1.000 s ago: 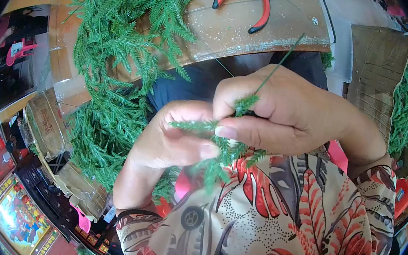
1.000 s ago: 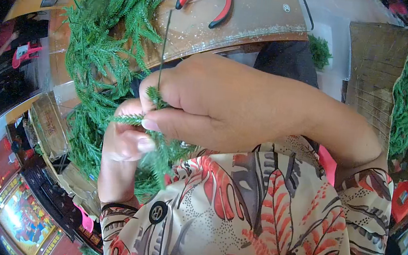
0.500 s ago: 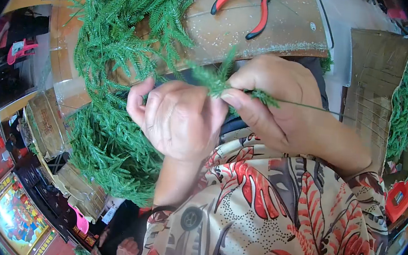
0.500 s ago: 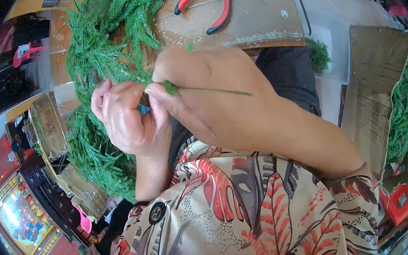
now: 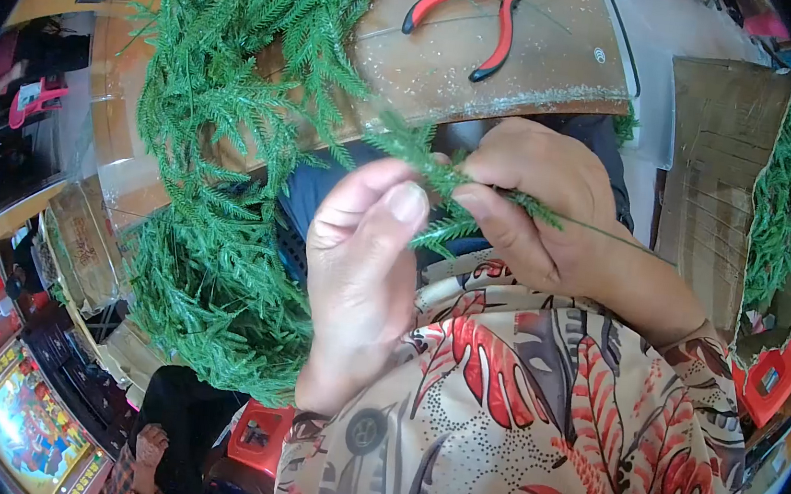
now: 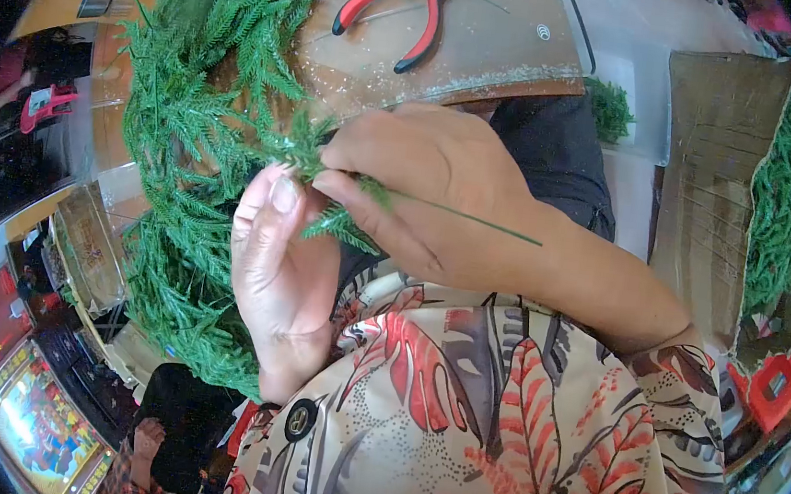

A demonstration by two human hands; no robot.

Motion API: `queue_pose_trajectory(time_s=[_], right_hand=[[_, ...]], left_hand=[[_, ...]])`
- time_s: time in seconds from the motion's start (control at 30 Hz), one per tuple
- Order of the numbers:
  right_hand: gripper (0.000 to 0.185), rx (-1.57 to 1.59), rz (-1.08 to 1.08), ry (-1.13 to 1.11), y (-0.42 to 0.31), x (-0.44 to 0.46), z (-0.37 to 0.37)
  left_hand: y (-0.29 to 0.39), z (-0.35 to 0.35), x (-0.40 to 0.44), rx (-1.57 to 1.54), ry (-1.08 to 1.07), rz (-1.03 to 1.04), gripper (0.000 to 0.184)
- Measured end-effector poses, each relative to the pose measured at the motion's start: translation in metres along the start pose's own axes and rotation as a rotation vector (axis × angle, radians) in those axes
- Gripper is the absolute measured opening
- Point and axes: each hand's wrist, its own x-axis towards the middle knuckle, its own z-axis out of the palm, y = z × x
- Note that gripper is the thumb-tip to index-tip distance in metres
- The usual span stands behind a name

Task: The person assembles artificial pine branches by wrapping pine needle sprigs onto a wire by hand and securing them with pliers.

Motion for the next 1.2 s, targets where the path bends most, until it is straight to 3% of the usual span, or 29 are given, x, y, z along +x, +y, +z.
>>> queue_pose_trajectory(time_s=[0.07, 0.17, 0.23, 0.27, 0.3, 0.4, 0.5, 0.53, 0.63, 0.73, 0.9, 1.0, 1.2], right_hand=[[0.013, 0.023, 0.015, -0.022, -0.002, 0.000, 0.001], [0.013, 0.336, 0.332, -0.021, -0.010, 0.001, 0.000], [0.016, 0.774, 0.584, -0.040, -0.017, 0.003, -0.005], [0.017, 0.900, 0.663, -0.068, -0.018, 0.004, -0.007], [0.018, 1.019, 0.749, -0.089, -0.020, 0.005, -0.010], [0.020, 1.132, 0.865, -0.198, -0.019, 0.004, -0.013], [0.020, 1.147, 0.897, -0.191, -0.016, 0.002, -0.011], [0.020, 1.138, 0.834, -0.157, -0.015, 0.002, -0.008], [0.019, 1.067, 0.678, -0.110, -0.016, 0.002, -0.006], [0.016, 0.963, 0.588, -0.151, -0.016, 0.006, -0.012], [0.015, 0.805, 0.381, -0.172, -0.011, 0.004, -0.007], [0.015, 0.713, 0.335, -0.184, -0.009, 0.004, -0.008], [0.015, 0.837, 0.377, -0.231, -0.010, 0.005, -0.011]], left_hand=[[-0.002, 0.003, 0.000, -0.026, 0.038, 0.025, 0.016], [-0.006, 0.007, 0.001, 0.036, 0.061, 0.164, 0.014], [-0.007, 0.011, -0.001, 0.130, 0.062, 0.280, 0.015], [-0.008, 0.005, -0.002, 0.259, 0.018, 0.370, 0.016], [-0.012, 0.000, 0.004, 0.531, 0.000, 0.638, 0.018], [0.003, -0.011, 0.011, 1.054, -0.247, 1.080, 0.025], [0.009, -0.016, 0.016, 1.075, -0.313, 0.966, 0.025], [0.006, -0.014, 0.007, 0.669, -0.173, 0.451, 0.024], [0.001, -0.022, -0.005, -0.133, -0.190, -0.146, 0.026], [-0.002, -0.030, 0.000, -0.270, -0.356, -0.188, 0.032], [0.013, -0.026, 0.001, -0.193, -0.313, -0.280, 0.025], [0.019, -0.025, 0.001, -0.112, -0.254, -0.310, 0.020], [0.026, -0.015, 0.005, -0.198, -0.264, -0.371, 0.016]])
